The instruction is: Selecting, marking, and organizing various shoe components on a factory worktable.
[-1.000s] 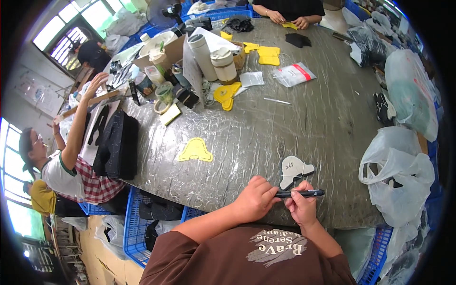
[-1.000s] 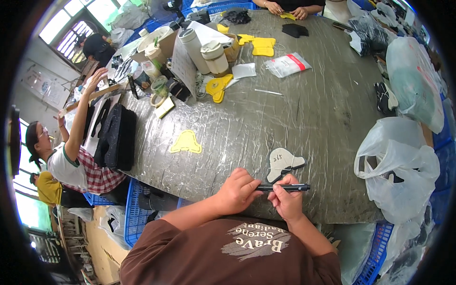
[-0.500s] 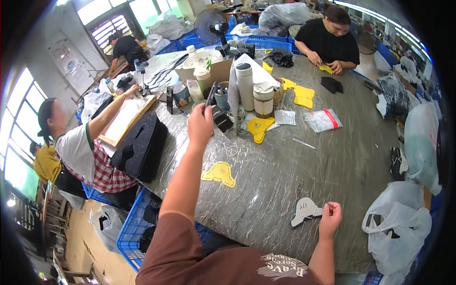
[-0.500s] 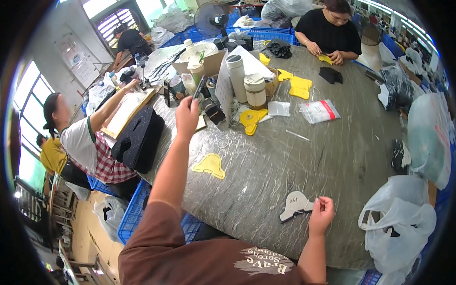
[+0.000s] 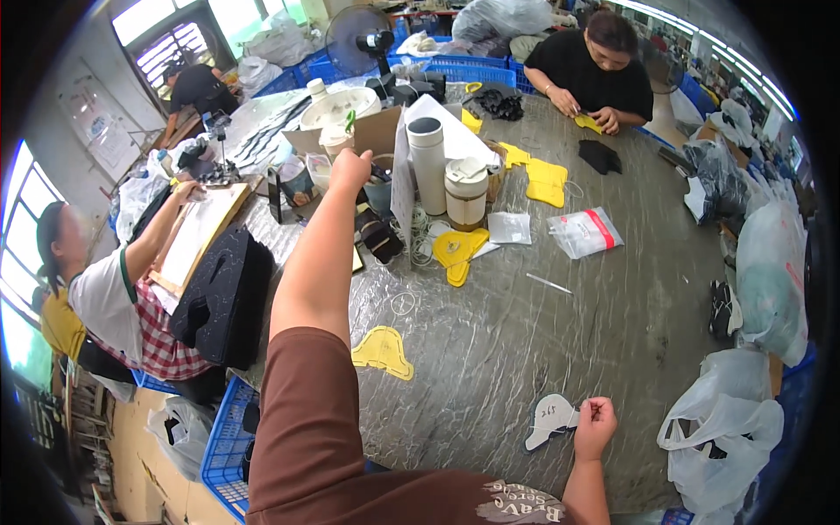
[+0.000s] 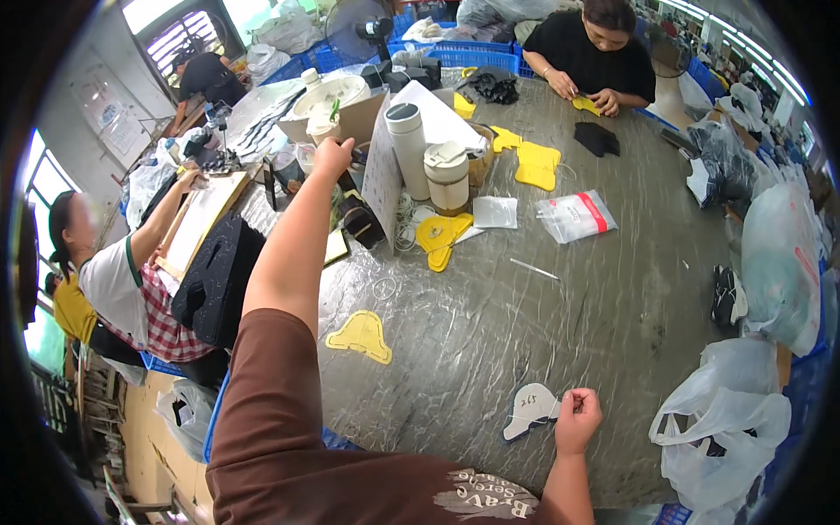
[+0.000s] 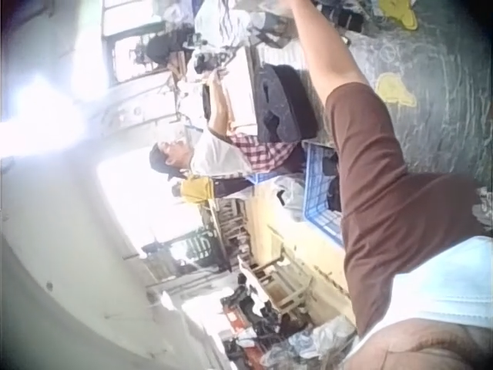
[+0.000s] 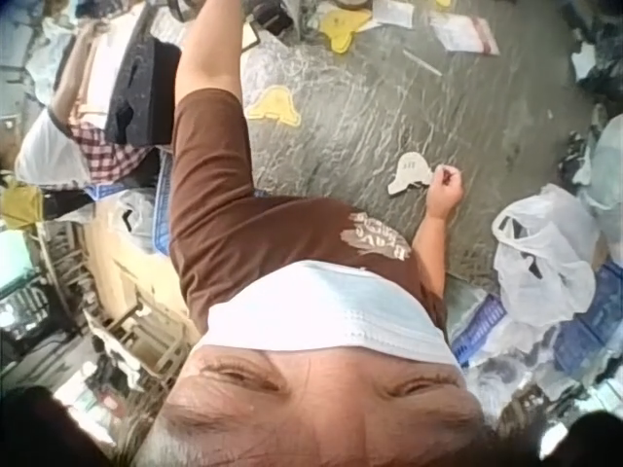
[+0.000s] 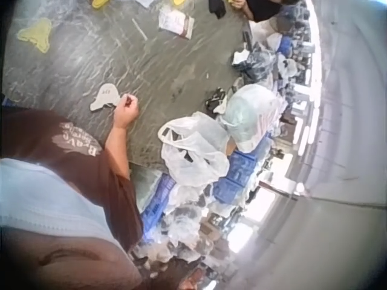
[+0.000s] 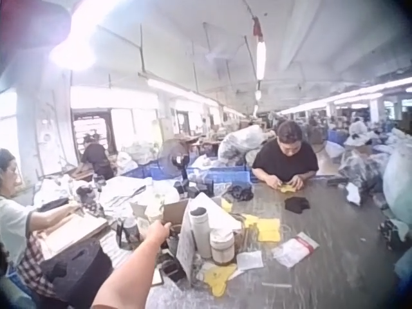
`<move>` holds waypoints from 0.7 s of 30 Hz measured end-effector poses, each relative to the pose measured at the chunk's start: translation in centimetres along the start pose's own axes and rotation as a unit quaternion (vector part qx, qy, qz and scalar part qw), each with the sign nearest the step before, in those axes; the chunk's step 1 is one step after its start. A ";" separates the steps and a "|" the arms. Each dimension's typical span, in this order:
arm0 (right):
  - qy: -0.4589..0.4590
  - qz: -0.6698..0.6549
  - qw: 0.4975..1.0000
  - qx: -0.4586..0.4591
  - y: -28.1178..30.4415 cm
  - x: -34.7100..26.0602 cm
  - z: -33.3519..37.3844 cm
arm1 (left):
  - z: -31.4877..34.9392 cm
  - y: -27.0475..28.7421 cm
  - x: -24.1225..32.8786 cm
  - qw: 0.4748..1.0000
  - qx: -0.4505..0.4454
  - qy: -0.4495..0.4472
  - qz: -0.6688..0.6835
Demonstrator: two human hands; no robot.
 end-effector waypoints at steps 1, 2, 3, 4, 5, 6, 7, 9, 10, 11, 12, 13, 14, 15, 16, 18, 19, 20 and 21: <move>0.006 -0.005 1.000 0.002 0.0 -0.2 0.0 | 0.3 -0.5 -0.5 1.000 -0.001 0.019 0.017; 0.011 -0.011 1.000 0.002 -0.1 -0.3 0.0 | 0.6 -0.4 -0.9 0.999 0.010 0.011 0.052; 0.003 -0.006 1.000 -0.008 -0.4 -0.3 -0.3 | 1.2 0.2 -1.3 0.995 0.064 -0.006 0.071; -0.001 -0.005 1.000 -0.003 -0.2 -0.3 -0.3 | 2.4 0.7 -1.1 0.993 0.099 -0.026 0.060; -0.005 -0.004 1.000 0.002 -0.1 -0.4 -0.2 | 3.5 1.6 -0.8 0.989 0.134 -0.047 0.048; -0.017 -0.006 1.000 0.000 0.1 -0.2 -0.2 | 4.7 2.1 -1.1 0.988 0.113 -0.073 0.070; -0.028 0.000 1.000 -0.008 0.1 -0.6 0.0 | 6.4 2.8 -1.1 0.986 0.091 -0.100 0.094; 0.063 0.112 0.991 -0.023 -0.5 -3.4 -0.5 | 10.3 3.2 -2.0 0.979 0.013 -0.189 0.071; 0.059 0.114 0.991 -0.026 -0.6 -3.9 -0.6 | 12.8 2.5 -3.5 0.980 -0.097 -0.155 0.073; 0.094 0.151 0.983 -0.046 -1.1 -4.8 -0.6 | 16.0 2.1 -3.7 0.966 -0.205 -0.154 0.006; 0.129 0.189 0.971 -0.063 -1.5 -5.7 -0.5 | 18.9 0.8 -5.8 0.953 -0.254 -0.160 -0.028; 0.125 0.191 0.972 -0.061 -1.5 -6.2 -0.6 | 22.9 2.1 -4.9 0.933 -0.326 -0.138 -0.060; 0.139 0.234 0.958 -0.092 -1.9 -7.1 -0.4 | 25.2 1.5 -6.6 0.923 -0.350 -0.149 -0.057; 0.147 0.277 0.942 -0.121 -2.3 -7.6 -0.3 | 27.1 1.7 -7.1 0.926 -0.343 -0.154 -0.043; 0.150 0.278 0.937 -0.151 -2.7 -6.9 -0.4 | 28.8 2.0 -7.0 0.932 -0.332 -0.132 -0.065; 0.093 0.279 0.928 -0.227 -3.7 -6.4 -0.8 | 29.9 2.3 -9.3 0.953 -0.250 -0.143 -0.094; 0.030 0.276 0.922 -0.271 -4.3 -6.1 -0.9 | 30.1 2.3 -9.9 0.959 -0.272 -0.070 -0.043; 0.012 0.291 0.917 -0.273 -3.9 -6.0 -1.2 | 30.4 1.9 -9.6 0.958 -0.271 -0.073 -0.054; -0.001 0.298 0.913 -0.278 -3.6 -5.7 -1.2 | 30.5 1.4 -9.9 0.957 -0.280 -0.069 -0.036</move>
Point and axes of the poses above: each hand's wrist, its own z-axis away from the middle knuckle, its own y-axis out of the back of the hand, x = y × z, the point moved 8 cm from there along -z, towards the middle knuckle, and after that the axes turned 1 degree about -x, right-handed, at the moved point
